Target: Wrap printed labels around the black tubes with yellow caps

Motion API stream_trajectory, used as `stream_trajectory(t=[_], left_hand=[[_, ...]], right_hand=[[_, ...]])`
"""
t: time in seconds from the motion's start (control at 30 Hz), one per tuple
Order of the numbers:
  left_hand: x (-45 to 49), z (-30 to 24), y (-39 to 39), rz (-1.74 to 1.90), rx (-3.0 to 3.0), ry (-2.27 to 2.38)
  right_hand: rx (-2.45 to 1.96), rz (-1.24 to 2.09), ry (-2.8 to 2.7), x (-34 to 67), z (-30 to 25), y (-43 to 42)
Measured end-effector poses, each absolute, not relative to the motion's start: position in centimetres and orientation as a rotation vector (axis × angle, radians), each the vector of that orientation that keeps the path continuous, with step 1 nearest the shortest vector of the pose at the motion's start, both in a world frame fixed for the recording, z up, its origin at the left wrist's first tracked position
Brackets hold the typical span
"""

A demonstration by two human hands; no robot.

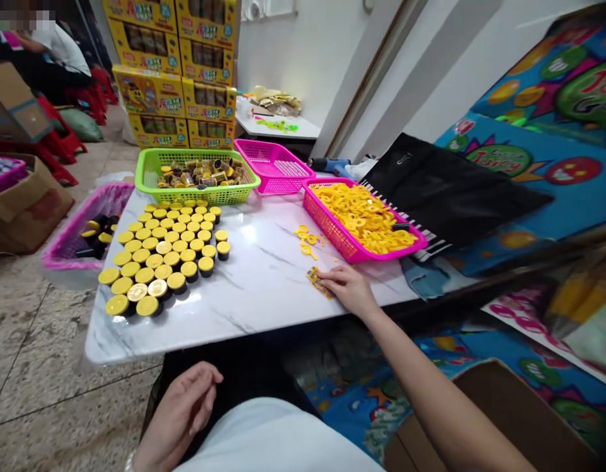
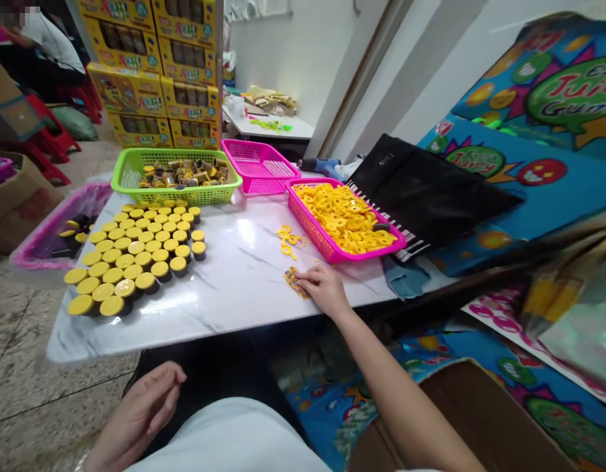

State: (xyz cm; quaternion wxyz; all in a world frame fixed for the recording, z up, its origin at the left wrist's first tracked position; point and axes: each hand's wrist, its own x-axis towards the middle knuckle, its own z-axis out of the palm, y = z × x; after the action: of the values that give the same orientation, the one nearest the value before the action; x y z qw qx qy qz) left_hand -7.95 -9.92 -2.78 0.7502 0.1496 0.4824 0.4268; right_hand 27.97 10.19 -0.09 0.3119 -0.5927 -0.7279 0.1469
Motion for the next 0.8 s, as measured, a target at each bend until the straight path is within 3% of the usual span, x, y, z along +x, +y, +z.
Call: stream_trajectory(t=[0.23,0.57,0.67,0.8], left_hand=[[-6.0,1.1,-6.3,1.006,0.537,1.063],[-6.5,3.1,-4.9,1.504,0.769,1.308],[-7.8,2.7,-6.3,1.54,0.724,1.35],[-8.4,2.1,-6.8,1.49,0.769,1.335]], right_hand=[[-1.338,0.299,-1.864,25.5,1.5,10.8],[-0.639,0.431,-1.9,9.2,3.2,1.1],[-0.718,0.772,-1.819,7.8,2.1,-0.1],[-0.943,1.543,-1.559,7.0,1.5,0.3]])
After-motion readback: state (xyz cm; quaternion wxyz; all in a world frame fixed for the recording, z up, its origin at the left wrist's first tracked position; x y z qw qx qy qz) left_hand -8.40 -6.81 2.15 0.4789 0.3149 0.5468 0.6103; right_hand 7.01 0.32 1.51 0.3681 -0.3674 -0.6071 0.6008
